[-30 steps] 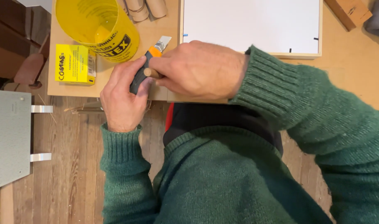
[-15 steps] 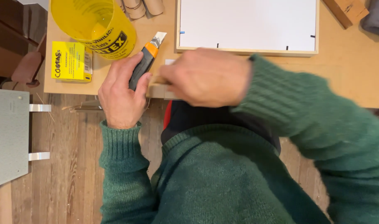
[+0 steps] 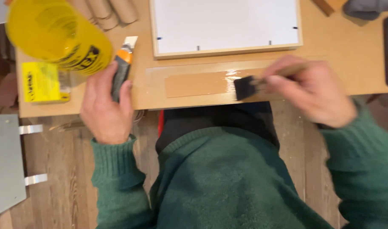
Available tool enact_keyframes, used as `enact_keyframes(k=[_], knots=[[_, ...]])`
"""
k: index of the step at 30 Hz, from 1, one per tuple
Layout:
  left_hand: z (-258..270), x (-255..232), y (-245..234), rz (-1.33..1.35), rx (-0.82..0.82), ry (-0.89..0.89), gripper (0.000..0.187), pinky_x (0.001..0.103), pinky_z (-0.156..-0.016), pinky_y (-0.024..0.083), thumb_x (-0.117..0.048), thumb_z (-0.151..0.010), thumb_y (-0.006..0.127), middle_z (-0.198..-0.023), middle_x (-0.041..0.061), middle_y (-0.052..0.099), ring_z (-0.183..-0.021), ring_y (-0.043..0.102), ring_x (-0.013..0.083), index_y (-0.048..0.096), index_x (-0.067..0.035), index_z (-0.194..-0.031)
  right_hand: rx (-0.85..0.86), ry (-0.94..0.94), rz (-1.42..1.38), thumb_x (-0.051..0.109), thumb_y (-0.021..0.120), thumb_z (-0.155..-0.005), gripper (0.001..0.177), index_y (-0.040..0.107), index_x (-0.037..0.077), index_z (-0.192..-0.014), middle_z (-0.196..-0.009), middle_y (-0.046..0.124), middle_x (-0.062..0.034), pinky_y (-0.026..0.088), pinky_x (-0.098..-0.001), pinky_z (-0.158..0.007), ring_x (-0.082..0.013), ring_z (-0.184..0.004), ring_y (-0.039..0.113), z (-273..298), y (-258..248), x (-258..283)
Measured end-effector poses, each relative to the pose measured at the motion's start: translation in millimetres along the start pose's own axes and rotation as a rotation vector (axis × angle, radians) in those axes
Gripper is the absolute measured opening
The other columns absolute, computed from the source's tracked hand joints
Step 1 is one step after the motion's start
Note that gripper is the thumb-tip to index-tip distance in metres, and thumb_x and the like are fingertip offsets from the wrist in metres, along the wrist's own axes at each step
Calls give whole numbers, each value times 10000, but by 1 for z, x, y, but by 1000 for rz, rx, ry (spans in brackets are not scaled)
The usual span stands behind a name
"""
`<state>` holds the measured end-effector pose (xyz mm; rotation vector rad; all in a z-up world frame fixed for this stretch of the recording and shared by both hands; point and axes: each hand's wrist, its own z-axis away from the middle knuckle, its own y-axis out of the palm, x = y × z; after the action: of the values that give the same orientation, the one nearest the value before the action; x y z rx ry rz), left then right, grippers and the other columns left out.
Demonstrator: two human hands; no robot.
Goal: Applying adhesive strips and glue to a wooden frame as part of an art framing process.
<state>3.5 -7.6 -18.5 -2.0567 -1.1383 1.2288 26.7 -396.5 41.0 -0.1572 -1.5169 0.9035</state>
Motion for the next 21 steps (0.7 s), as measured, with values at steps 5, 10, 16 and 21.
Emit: enact_keyframes(k=[5,10,16,21], knots=[[5,0,10,-128,-29,-16,382,422,-989,536,-57,-995,796,-1274,146,663,-1168,658,349,647,-54,-1346,-294,233,226,130,554,-1105,211,701,-16,-1143,-1038,731,-139,574,-320,-803,-203,-903,701,63,-53,-38],[11,8,17,-174,-58,-14,415,425,-1005,535,-61,-975,806,-1275,142,676,-1175,658,341,653,-42,-1361,-357,242,394,118,616,-1085,179,724,-12,-1144,-1015,739,-138,565,-333,-774,-219,-862,705,35,-49,-8],[4,-6,18,-206,-101,1,415,458,-1015,520,-53,-935,840,-1248,144,678,-1120,644,353,659,-22,-1307,-212,-138,14,179,622,-1055,194,721,24,-1117,-993,741,-88,586,-305,-733,-179,-828,701,-29,4,10],[12,-1,21,-247,-88,-34,425,417,-973,499,-56,-941,856,-1278,130,688,-1091,610,343,680,-20,-1326,-145,-56,-17,193,606,-1041,204,727,36,-1089,-943,747,-63,601,-292,-715,-158,-790,716,-8,-17,-12]])
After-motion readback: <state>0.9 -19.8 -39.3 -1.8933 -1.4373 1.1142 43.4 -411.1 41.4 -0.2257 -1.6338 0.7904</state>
